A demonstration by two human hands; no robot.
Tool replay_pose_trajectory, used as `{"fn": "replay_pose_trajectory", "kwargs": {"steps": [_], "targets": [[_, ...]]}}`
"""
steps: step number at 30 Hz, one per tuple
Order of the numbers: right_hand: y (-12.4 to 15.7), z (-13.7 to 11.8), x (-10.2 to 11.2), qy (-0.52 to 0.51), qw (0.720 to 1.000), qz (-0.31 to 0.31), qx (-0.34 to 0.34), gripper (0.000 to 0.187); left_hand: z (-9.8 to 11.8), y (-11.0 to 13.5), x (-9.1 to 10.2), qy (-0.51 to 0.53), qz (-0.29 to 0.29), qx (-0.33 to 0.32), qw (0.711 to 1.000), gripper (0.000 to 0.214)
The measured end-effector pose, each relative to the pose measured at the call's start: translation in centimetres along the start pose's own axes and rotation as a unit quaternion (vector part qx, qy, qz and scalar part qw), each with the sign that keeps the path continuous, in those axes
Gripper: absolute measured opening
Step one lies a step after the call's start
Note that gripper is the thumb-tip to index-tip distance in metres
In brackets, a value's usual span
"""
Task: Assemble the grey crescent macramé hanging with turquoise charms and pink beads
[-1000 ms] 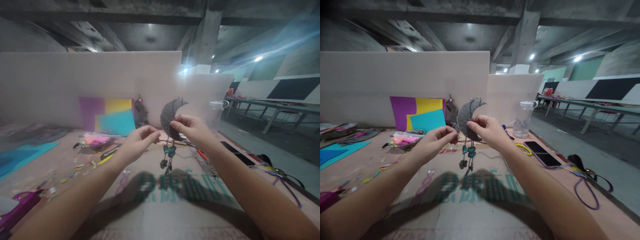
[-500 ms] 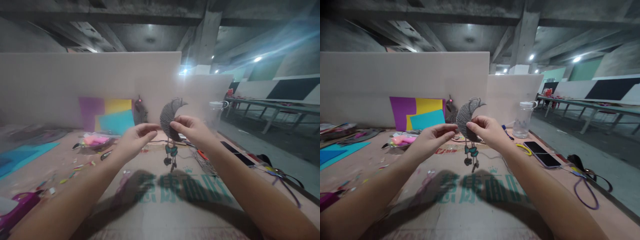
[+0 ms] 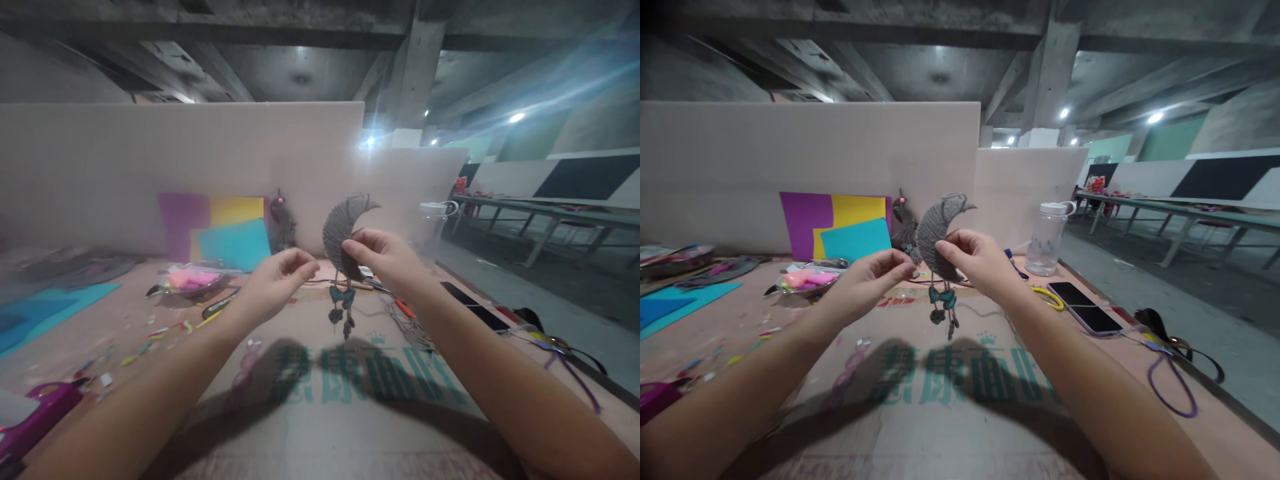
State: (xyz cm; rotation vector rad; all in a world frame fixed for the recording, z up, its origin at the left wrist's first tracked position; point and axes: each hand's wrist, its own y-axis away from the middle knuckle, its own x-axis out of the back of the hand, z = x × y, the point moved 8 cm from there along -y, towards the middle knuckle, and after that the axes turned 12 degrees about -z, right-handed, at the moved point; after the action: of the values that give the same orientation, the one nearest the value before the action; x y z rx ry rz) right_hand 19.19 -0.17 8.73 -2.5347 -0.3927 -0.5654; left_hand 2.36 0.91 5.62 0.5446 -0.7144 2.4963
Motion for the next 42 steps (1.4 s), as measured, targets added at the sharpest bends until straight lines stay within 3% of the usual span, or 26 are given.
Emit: {"fn": "replay_pose_trajectory", "kwargs": {"steps": [7,11,15,18,22,24,25,26,27,30,31,32,34,35,36,38,39,41,42], "targets": [[-0.2,0.7,1.2,-0.043,0.999,0.008,-0.011,0.038,-1.1,-0.3,4.8,0.018,0.140,-0.024,0.990,0.036],[-0.2,0.5,0.2,0.000,0.999,-0.044,-0.012,0.037,-1.1,-0.5,5.4,-0.066,0.117,0.014,0.991,0.040],[0.0,0.3,-0.4,0.012,0.997,-0.076,-0.014,0.037,-0.9,-0.1,5.5,-0.078,0.084,0.039,0.993,0.031],[0.2,-0.2,0.9,0.020,0.999,-0.047,-0.011,0.034,0.0,0.6,6.7,-0.098,0.111,0.035,0.988,0.030],[0.8,-1.1,4.6,0.033,0.998,0.052,0.007,0.025,0.3,0.8,8.4,-0.178,0.149,0.057,0.971,0.041],[1.0,-1.2,6.1,0.036,0.994,0.097,0.023,0.024,-1.6,0.4,7.4,-0.246,0.108,0.085,0.959,0.053],[1.0,-1.2,6.5,0.034,0.993,0.107,0.030,0.024,-3.2,0.2,6.0,-0.277,0.058,0.098,0.954,0.058],[0.9,-1.1,6.7,0.030,0.993,0.110,0.035,0.024,-5.2,0.1,3.7,-0.303,-0.031,0.097,0.948,0.058],[0.8,-0.9,6.7,0.025,0.993,0.108,0.038,0.023,-7.0,0.6,1.8,-0.308,-0.081,0.097,0.943,0.054],[0.4,-0.5,6.2,0.013,0.995,0.093,0.044,0.022,-10.8,3.4,-3.3,-0.304,-0.164,0.105,0.933,0.062],[0.3,-0.5,6.0,0.011,0.995,0.091,0.046,0.021,-10.9,4.5,-4.9,-0.297,-0.196,0.104,0.929,0.064],[0.3,-0.4,5.9,0.007,0.995,0.089,0.048,0.021,-10.4,5.7,-7.1,-0.264,-0.272,0.081,0.922,0.063],[0.3,-0.5,5.8,-0.002,0.995,0.086,0.054,0.019,-7.2,8.3,-10.8,-0.143,-0.428,-0.006,0.893,0.055],[0.3,-0.5,5.8,-0.005,0.995,0.086,0.059,0.018,-5.3,9.6,-12.2,-0.072,-0.505,-0.042,0.859,0.047],[0.3,-0.6,5.8,-0.009,0.994,0.084,0.064,0.017,-4.0,10.1,-12.7,-0.022,-0.532,-0.060,0.844,0.046],[0.4,-0.8,5.9,-0.016,0.993,0.082,0.078,0.018,-4.3,8.0,-11.6,-0.045,-0.421,-0.010,0.906,0.049],[0.4,-0.9,5.9,-0.020,0.993,0.083,0.084,0.018,-5.4,6.6,-10.1,-0.110,-0.317,0.023,0.942,0.051],[0.4,-1.1,5.9,-0.026,0.992,0.086,0.090,0.020,-8.0,5.2,-9.5,-0.168,-0.275,0.058,0.945,0.072],[0.5,-1.3,5.8,-0.027,0.992,0.087,0.091,0.021,-9.6,4.7,-9.7,-0.230,-0.292,0.073,0.926,0.081]]}}
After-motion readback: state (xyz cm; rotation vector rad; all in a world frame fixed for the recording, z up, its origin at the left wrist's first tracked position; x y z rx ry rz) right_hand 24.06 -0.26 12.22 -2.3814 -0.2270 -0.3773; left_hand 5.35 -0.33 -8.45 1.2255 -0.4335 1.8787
